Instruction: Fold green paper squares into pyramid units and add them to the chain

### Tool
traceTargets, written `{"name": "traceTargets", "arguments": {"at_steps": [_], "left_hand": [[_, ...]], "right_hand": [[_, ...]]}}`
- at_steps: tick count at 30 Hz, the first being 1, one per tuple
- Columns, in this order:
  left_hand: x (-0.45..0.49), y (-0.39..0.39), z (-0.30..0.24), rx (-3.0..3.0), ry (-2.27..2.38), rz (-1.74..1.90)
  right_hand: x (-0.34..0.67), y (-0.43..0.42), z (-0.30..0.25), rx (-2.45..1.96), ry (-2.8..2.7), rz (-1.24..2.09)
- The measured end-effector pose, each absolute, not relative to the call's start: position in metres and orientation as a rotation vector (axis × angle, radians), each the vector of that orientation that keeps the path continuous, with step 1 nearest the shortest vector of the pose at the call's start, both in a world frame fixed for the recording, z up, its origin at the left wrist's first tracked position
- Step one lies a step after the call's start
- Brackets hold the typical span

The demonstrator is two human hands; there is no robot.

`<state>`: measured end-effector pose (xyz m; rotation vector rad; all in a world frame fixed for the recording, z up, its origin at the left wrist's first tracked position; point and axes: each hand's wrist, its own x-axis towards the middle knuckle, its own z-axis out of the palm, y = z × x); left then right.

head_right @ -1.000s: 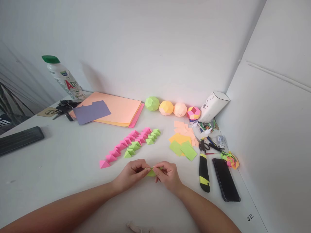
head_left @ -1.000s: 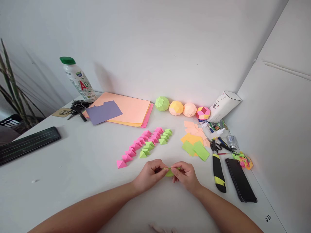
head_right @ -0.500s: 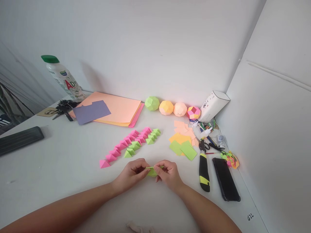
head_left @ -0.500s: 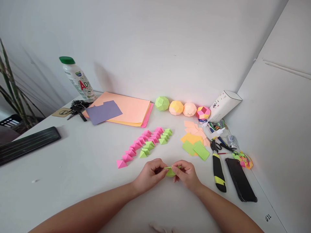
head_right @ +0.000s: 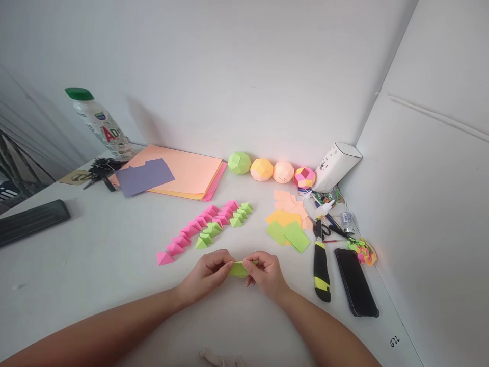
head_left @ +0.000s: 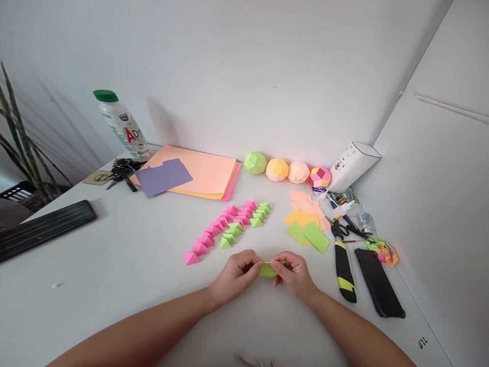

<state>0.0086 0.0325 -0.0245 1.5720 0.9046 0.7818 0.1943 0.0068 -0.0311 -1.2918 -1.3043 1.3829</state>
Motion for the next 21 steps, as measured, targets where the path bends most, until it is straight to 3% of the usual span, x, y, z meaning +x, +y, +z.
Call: {"name": "traceTargets", "arguments": {"at_steps": [21], "left_hand": [[0.009, 0.031, -0.03, 1.592, 0.863, 0.75]], "right_hand": [[0.1906, 0.0043, -0.0289, -1.242, -1.443, 1.375]]}}
